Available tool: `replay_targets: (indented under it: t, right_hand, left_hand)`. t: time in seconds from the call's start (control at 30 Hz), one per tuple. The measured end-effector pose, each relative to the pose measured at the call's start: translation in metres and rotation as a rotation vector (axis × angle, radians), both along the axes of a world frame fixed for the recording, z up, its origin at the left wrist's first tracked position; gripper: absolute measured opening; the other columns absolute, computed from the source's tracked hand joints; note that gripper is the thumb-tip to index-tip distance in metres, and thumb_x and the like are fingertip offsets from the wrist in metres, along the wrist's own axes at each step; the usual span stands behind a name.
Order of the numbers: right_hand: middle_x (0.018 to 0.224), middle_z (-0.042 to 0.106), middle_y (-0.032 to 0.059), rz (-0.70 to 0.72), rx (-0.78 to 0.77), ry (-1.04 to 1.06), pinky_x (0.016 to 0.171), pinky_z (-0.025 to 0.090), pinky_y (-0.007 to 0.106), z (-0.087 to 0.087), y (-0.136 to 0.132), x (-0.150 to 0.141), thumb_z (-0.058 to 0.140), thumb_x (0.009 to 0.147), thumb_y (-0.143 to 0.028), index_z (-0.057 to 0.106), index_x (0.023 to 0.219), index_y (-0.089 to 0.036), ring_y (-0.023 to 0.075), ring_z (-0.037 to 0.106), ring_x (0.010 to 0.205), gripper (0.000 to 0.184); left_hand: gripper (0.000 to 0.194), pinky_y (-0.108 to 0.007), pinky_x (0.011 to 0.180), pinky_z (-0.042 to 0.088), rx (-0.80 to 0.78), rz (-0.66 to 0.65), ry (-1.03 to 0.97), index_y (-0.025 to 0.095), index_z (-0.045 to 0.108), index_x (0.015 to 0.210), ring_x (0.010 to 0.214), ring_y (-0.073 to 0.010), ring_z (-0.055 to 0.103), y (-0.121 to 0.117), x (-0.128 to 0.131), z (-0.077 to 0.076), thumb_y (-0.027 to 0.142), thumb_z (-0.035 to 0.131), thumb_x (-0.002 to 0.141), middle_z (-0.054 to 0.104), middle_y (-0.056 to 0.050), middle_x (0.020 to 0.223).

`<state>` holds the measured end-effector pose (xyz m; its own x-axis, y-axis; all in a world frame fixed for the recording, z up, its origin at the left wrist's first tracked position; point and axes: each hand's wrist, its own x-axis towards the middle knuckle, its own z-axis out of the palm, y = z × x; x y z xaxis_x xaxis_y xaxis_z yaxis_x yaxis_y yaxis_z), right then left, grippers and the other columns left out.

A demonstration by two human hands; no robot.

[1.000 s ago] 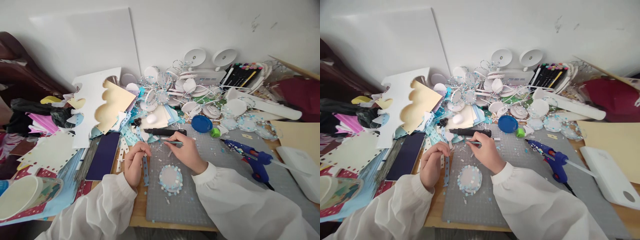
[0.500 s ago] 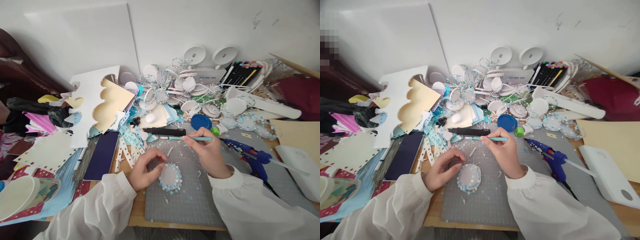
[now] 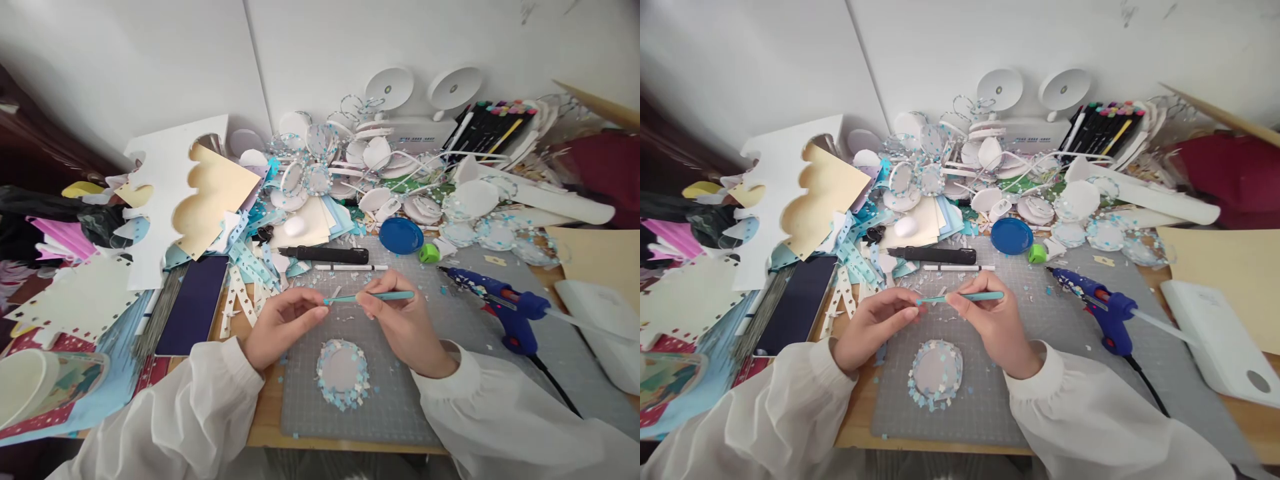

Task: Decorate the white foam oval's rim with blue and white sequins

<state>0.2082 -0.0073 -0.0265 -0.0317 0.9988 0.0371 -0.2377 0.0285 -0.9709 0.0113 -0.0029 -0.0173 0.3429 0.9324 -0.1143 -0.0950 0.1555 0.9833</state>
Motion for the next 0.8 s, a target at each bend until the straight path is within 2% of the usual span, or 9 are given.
replay_targets:
  t: [0.27,0.57,0.8]
  right_hand:
    - [0.064,0.056,-0.0049,0.047,0.041,0.005,0.058,0.036,0.026,-0.0039,-0.0035,-0.0017,0.070,0.079,-0.019,0.049,0.070,-0.021,0.0097,0.051,0.060,0.023]
    - [0.063,0.055,-0.0060,-0.004,-0.003,0.024,0.056,0.033,0.027,-0.0031,-0.0017,0.0007,0.072,0.077,-0.022,0.047,0.068,-0.021,0.0092,0.046,0.056,0.027]
    - [0.063,0.055,-0.0060,0.022,0.001,0.016,0.057,0.034,0.028,-0.0002,-0.0014,0.0004,0.071,0.078,-0.023,0.047,0.068,-0.021,0.0096,0.047,0.058,0.026]
  left_hand:
    - [0.012,-0.018,0.057,0.045,0.021,0.021,0.063,0.014,0.068,0.075,0.060,-0.0083,0.055,-0.0001,0.0001,-0.0006,0.026,0.069,0.079,0.069,-0.003,0.070]
    - [0.007,-0.017,0.055,0.044,0.101,0.077,0.032,0.016,0.069,0.074,0.059,-0.0072,0.054,0.0011,-0.0022,-0.0006,0.021,0.069,0.079,0.068,-0.002,0.070]
    - [0.007,-0.020,0.055,0.045,0.121,0.079,-0.006,0.017,0.070,0.075,0.059,-0.0087,0.055,0.0004,-0.0028,-0.0009,0.023,0.068,0.078,0.068,-0.002,0.072]
